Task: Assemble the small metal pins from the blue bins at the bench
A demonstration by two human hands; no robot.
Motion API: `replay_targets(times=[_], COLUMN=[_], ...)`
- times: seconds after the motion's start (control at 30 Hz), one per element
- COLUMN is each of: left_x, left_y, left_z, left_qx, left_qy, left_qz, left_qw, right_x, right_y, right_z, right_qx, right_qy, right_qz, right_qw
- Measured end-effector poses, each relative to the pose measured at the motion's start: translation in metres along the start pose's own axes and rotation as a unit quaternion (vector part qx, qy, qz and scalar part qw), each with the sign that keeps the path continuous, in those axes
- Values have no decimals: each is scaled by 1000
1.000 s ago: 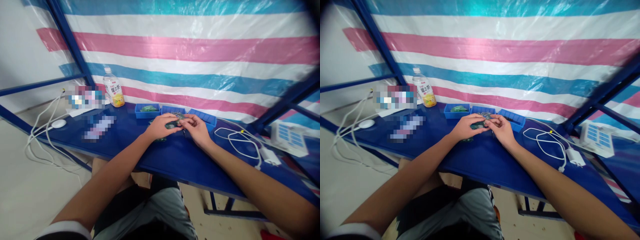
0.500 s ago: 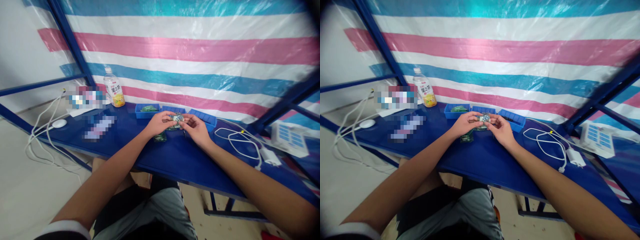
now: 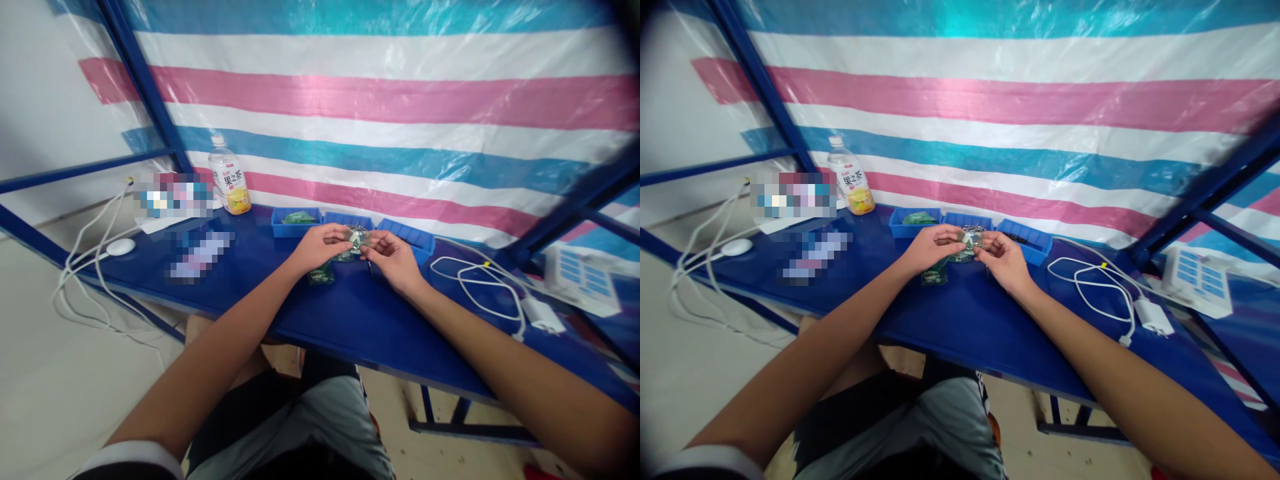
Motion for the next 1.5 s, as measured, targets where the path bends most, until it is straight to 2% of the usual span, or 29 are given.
replay_targets(times=[0.27,0.47,0.57,0.73,0.9,1.03,1.17,1.27,1.33,1.4,1.5], left_x=[-6,-3,1,0,-5,-15,-36,-57,-66,-71,-70], left_y=[-1,1,4,5,2,-1,-3,-1,2,4,5], left_z=[-13,-6,-4,1,-6,-16,-20,-14,-6,2,7], left_qx=[84,37,37,-1,68,119,141,61,-8,-61,-89], left_qy=[-85,-130,-104,-96,-174,-286,-433,-555,-600,-610,-610], left_qz=[30,39,37,18,10,-23,-46,-81,-81,-77,-68], left_qw=[992,990,993,995,982,951,889,826,796,786,784], right_x=[-8,-12,-5,5,8,6,9,17,24,30,37], right_y=[1,2,6,11,11,12,16,21,25,29,33], right_z=[7,7,12,17,11,13,20,22,22,22,19], right_qx=[-84,-99,-115,-134,-98,-129,-200,-241,-254,-257,-255], right_qy=[87,151,162,144,97,146,301,373,400,417,442], right_qz=[-22,-61,-32,26,52,35,52,120,175,216,243], right_qw=[992,982,980,980,989,980,931,888,863,845,825])
Point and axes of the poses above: each hand's wrist, its own y-axis away from the middle knuckle, its own x-axis out of the palm, z = x × y, the point moved 3 cm from there along -y, towards the middle knuckle, and after that the axes turned 12 degrees about x, right-handed, at the moved point
